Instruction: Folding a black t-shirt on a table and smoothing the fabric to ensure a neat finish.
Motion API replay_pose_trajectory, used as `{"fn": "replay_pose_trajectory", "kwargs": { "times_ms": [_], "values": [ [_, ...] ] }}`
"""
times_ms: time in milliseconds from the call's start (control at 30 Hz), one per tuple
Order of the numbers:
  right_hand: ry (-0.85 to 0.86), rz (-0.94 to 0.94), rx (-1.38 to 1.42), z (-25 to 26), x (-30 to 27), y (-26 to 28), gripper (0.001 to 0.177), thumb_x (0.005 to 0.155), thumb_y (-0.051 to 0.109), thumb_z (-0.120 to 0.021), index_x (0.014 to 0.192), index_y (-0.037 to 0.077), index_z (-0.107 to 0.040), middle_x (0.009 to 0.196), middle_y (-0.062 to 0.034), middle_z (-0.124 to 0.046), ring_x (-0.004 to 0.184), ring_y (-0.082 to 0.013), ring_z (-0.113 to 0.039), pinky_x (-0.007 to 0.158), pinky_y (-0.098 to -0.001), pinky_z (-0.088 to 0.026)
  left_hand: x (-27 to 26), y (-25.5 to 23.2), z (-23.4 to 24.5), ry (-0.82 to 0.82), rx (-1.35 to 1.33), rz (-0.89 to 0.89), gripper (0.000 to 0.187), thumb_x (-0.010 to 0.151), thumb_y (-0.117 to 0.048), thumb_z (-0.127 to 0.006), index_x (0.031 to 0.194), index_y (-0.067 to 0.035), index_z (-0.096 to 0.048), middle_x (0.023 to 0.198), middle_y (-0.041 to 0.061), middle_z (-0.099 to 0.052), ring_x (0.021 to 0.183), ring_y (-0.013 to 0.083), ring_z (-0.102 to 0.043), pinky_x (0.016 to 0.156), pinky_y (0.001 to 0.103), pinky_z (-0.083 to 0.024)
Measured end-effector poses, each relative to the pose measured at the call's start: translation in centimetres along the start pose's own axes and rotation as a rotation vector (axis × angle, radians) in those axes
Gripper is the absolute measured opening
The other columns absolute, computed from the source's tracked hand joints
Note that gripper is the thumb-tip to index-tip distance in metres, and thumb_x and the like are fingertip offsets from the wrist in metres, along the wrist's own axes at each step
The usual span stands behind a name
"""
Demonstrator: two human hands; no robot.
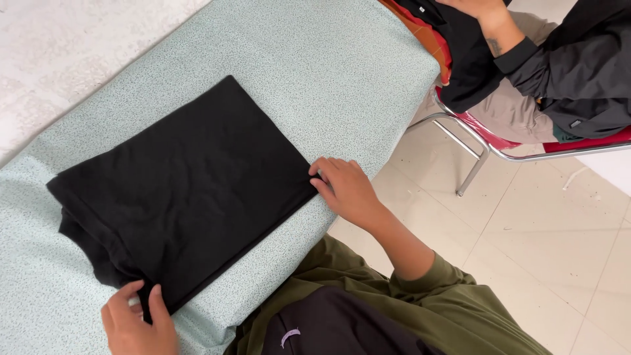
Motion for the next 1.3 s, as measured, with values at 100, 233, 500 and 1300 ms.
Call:
{"fn": "replay_pose_trajectory", "kwargs": {
  "times_ms": [100, 233, 500, 1300],
  "values": [
    [0.121, -0.042, 0.005, 1.5, -0.7, 0.2, 0.009, 0.104, 0.024, -0.055, 0.109, 0.018, -0.059, 0.078, 0.0031, -0.058, 0.075, -0.0162, -0.057, 0.085, -0.0367, -0.039, -0.5, 1.5, 0.4, 0.034, -0.014, -0.010, 0.030, 0.106, -0.012, -0.079, 0.129, 0.003, -0.066, 0.121, 0.017, -0.067, 0.084, 0.0279, -0.063, 0.069, 0.038, -0.052],
    [0.112, 0.071, -0.092, 2.1, 1.3, -0.4, 0.042, 0.099, 0.052, -0.056, 0.122, 0.017, -0.060, 0.103, -0.0055, -0.065, 0.091, -0.0236, -0.064, 0.087, -0.0430, -0.046, 1.1, 2.0, 2.9, 0.011, 0.310, -0.280, 0.037, 0.107, -0.026, -0.076, 0.133, 0.000, -0.074, 0.110, 0.015, -0.065, 0.088, 0.0216, -0.072, 0.072, 0.034, -0.057],
    [0.018, 0.314, -0.070, 0.7, 11.4, 2.5, 0.056, 0.109, 0.041, -0.047, 0.150, 0.003, -0.043, 0.150, -0.0268, -0.045, 0.140, -0.0427, -0.043, 0.111, -0.0593, -0.034, 10.4, -11.6, 0.8, 0.193, 0.209, -0.724, 0.045, 0.097, -0.028, -0.066, 0.138, -0.011, -0.065, 0.139, 0.007, -0.065, 0.134, 0.0265, -0.059, 0.114, 0.046, -0.043],
    [-0.052, 0.271, 0.194, -6.4, 27.6, -1.9, 0.029, 0.106, 0.048, -0.062, 0.125, 0.026, -0.064, 0.139, 0.0017, -0.058, 0.141, -0.0235, -0.049, 0.119, -0.0491, -0.028, 23.8, 4.6, -7.0, 0.046, 0.077, -0.111, 0.044, 0.109, -0.041, -0.059, 0.141, -0.012, -0.051, 0.142, 0.014, -0.051, 0.141, 0.0359, -0.042, 0.114, 0.058, -0.023]
  ]
}}
Point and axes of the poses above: each hand's wrist, its own x-axis towards the middle knuckle, its own z-axis out of the back of the hand, y = z × x, the point moved 1 cm from there along x, towards the middle knuckle
